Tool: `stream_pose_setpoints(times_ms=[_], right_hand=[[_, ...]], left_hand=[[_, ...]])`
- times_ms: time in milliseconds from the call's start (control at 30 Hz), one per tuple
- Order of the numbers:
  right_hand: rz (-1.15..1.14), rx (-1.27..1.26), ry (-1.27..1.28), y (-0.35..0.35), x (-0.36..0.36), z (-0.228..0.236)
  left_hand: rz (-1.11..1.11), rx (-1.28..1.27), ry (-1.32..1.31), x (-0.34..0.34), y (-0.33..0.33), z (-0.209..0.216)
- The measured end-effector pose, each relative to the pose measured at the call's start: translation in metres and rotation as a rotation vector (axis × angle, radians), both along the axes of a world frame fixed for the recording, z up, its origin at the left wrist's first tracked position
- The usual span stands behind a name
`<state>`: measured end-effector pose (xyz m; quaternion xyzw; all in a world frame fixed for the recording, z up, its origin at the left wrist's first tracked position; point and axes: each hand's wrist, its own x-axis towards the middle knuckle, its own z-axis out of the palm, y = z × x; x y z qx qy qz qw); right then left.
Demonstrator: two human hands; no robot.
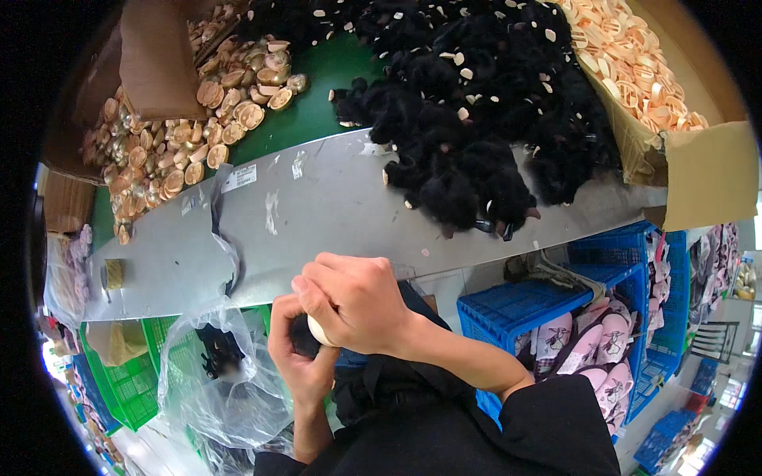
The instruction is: The person repeatedly picks up black hair scrunchies and round wooden discs from a table, inserts the disc into the scrunchie, and places the assembled item back on the table. The process is repeated continuously with many identical units.
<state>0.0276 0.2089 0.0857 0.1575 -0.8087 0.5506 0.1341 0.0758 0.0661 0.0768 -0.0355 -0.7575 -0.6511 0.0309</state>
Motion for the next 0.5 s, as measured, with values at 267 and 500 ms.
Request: stream_pose_setpoints(times_ms=[267, 500], right_hand=[[0.104, -0.251, 0.006, -0.001, -0.002, -0.002], [0.175, -0.576, -0.217, -0.012, 0.009, -0.017]], left_hand=[[0.089, 0.107, -0.024, 0.006, 0.006, 0.009], [0.068, -0.018, 0.008, 0.006, 0.004, 0.010]])
